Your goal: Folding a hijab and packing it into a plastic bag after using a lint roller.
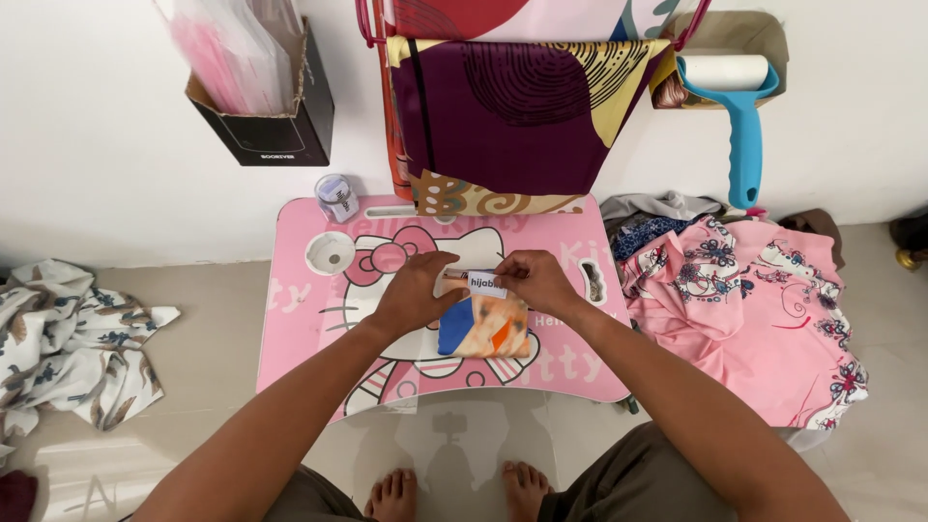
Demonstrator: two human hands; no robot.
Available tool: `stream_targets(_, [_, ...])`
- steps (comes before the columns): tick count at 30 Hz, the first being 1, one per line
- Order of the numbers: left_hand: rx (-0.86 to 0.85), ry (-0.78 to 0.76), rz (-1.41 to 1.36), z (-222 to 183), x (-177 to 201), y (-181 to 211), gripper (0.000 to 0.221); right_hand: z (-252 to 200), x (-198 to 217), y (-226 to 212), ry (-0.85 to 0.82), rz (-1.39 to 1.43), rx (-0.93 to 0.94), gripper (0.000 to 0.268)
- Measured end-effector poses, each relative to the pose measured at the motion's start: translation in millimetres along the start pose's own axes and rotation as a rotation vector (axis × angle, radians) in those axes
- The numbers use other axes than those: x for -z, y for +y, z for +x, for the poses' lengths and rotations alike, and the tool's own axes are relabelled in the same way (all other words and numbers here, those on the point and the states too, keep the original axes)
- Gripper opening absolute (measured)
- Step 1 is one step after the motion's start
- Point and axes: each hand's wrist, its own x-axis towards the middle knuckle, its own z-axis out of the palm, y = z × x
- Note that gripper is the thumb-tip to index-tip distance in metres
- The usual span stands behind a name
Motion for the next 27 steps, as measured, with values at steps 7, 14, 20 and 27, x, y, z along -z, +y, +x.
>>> stream_targets(7, [0.016, -0.198, 0.169, 12.9, -23.5, -18.5, 0.054, 1.0, -2.8, 7.9, -0.022, -0.051, -0.007, 0.014])
stream_targets(14, [0.046, -0.212, 0.177, 20.4, -23.9, -20.8, 0.065, -1.1, -7.0, 18.8, -0.005, -0.138, 0.043, 0.017])
stream_targets(20, [0.087, -0.19, 0.22, 31.6, -39.0, -33.4, 0.07, -6.6, -11.2, 1.2, 0.005, -0.36, 0.139, 0.025])
stream_targets(27, [0.201, -0.216, 0.173, 47.1, -56.1, -49.2, 0.065, -5.4, -7.7, 4.3, -0.113, -0.535, 0.178, 0.072])
